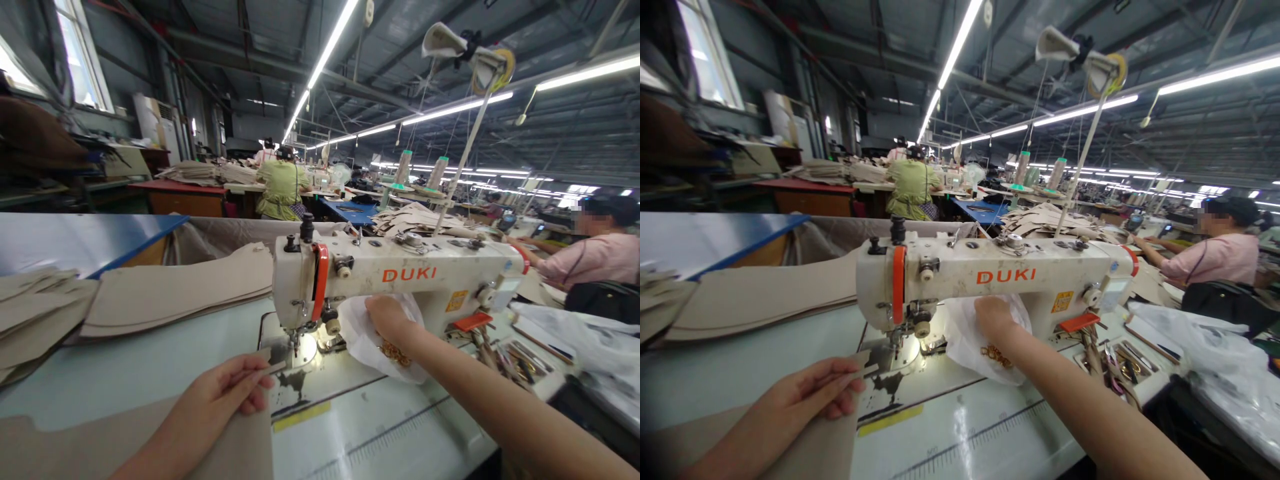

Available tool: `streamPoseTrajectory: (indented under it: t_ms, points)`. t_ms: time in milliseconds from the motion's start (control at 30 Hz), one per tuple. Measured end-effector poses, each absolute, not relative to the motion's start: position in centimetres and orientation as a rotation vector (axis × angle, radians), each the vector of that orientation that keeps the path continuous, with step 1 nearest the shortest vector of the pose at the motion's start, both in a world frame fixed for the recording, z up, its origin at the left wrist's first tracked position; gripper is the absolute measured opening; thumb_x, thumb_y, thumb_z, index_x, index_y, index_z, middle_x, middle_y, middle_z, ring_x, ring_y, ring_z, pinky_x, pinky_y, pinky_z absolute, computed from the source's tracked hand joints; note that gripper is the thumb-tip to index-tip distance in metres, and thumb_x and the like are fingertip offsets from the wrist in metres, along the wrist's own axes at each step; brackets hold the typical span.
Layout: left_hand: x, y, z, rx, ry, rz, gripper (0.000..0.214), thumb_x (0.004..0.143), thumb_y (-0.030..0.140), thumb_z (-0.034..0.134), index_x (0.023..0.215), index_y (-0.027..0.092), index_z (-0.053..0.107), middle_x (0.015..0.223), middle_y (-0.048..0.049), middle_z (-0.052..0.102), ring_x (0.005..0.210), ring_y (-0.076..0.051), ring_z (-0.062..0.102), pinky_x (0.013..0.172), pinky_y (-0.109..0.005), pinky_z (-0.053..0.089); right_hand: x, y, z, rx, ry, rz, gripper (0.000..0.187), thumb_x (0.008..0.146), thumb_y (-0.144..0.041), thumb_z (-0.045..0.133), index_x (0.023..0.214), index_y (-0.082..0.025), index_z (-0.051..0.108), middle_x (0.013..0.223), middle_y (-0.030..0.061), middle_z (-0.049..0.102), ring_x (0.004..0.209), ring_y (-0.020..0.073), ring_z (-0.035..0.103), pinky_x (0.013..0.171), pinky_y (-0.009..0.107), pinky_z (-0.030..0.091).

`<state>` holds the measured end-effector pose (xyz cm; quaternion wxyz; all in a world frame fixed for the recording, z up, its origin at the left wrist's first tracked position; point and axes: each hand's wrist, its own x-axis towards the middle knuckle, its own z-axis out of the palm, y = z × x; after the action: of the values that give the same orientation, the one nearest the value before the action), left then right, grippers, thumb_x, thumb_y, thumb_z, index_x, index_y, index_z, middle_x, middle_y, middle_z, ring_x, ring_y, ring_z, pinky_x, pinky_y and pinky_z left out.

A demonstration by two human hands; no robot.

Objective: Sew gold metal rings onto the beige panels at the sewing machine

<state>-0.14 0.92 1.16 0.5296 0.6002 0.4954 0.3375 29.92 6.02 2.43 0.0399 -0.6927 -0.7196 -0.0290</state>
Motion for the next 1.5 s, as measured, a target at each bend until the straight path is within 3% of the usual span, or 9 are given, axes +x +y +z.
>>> streamPoseTrajectory:
  t_ms: [67, 167, 267, 400, 600, 933, 1300, 1500]
  points:
    - [-0.1, 1.0, 1.1, 1.450, 1.172, 0.811, 0.038, 0.064, 0.049, 0.059, 0.084, 0.017, 0.062, 0.072, -0.0053, 0.071, 0.060, -0.019, 0.062, 0.060, -0.030, 0.051, 30.1, 5.8, 2.5, -2.137, -2.141, -0.061, 0.029, 0.091, -0.031, 0.054, 0.115, -0.015, 0.054, 0.114, 0.0085, 0.056, 0.094, 0.0197, 0.059, 0.079, 0.039, 0.051]
    - [-0.2, 1.0, 1.1, 1.466, 1.170, 0.819, 0.038, 0.065, 0.049, 0.059, 0.084, 0.017, 0.062, 0.074, -0.0057, 0.071, 0.060, -0.019, 0.062, 0.059, -0.030, 0.051, 30.4, 5.2, 2.7, -2.077, -2.036, -0.017, 0.013, 0.089, -0.019, 0.054, 0.094, -0.012, 0.063, 0.098, 0.0092, 0.065, 0.087, 0.0198, 0.062, 0.078, 0.035, 0.049]
    - [-0.3, 0.9, 1.1, 1.478, 1.171, 0.830, 0.038, 0.065, 0.049, 0.059, 0.084, 0.016, 0.062, 0.074, -0.0059, 0.071, 0.060, -0.019, 0.061, 0.059, -0.029, 0.051, 30.7, 4.3, 3.0, -1.945, -1.940, 0.012, 0.018, 0.080, -0.004, 0.051, 0.076, -0.014, 0.065, 0.084, 0.0102, 0.069, 0.084, 0.0215, 0.064, 0.076, 0.031, 0.047]
    - [-0.4, 0.7, 1.0, 1.533, 1.159, 0.829, 0.036, 0.067, 0.049, 0.056, 0.083, 0.017, 0.063, 0.073, -0.0048, 0.070, 0.059, -0.018, 0.061, 0.059, -0.028, 0.050, 30.8, 2.3, 2.9, -1.710, -1.826, 0.108, 0.022, 0.074, -0.003, 0.049, 0.080, -0.018, 0.064, 0.081, 0.0045, 0.071, 0.077, 0.0170, 0.066, 0.070, 0.025, 0.049]
    - [-0.2, -0.1, 1.0, 1.662, 1.125, 0.842, 0.026, 0.074, 0.043, 0.054, 0.079, 0.018, 0.064, 0.068, -0.0004, 0.067, 0.060, -0.016, 0.060, 0.060, -0.025, 0.048, 29.1, -1.5, 3.3, -1.374, -1.706, 0.307, 0.009, 0.077, -0.017, 0.053, 0.081, -0.018, 0.061, 0.082, 0.0045, 0.069, 0.073, 0.0150, 0.066, 0.067, 0.024, 0.052]
    - [0.1, -1.3, 1.2, 1.576, 1.029, 0.905, 0.015, 0.072, 0.032, 0.058, 0.072, 0.017, 0.059, 0.061, 0.0016, 0.063, 0.057, -0.014, 0.058, 0.058, -0.024, 0.045, 21.1, -4.1, 1.9, -1.046, -1.423, 1.024, 0.002, 0.071, -0.019, 0.064, 0.073, -0.018, 0.065, 0.066, -0.0004, 0.066, 0.061, 0.0121, 0.061, 0.058, 0.021, 0.046]
    - [0.3, -0.9, 0.8, 1.468, 1.086, 0.917, 0.013, 0.070, 0.030, 0.059, 0.071, 0.017, 0.060, 0.059, 0.0021, 0.063, 0.057, -0.014, 0.058, 0.059, -0.025, 0.046, 18.4, -1.9, -0.5, -1.062, -1.452, 1.173, 0.014, 0.069, -0.031, 0.069, 0.074, -0.018, 0.074, 0.079, 0.0038, 0.070, 0.071, 0.0161, 0.062, 0.067, 0.026, 0.047]
    - [0.7, -1.0, 0.3, 1.467, 1.107, 0.887, 0.014, 0.072, 0.032, 0.058, 0.074, 0.019, 0.058, 0.059, 0.0030, 0.062, 0.057, -0.014, 0.059, 0.058, -0.025, 0.047, 18.2, -1.8, -1.3, -1.023, -1.272, 1.224, 0.018, 0.064, -0.030, 0.073, 0.077, -0.018, 0.070, 0.072, 0.0024, 0.070, 0.065, 0.0158, 0.064, 0.063, 0.026, 0.050]
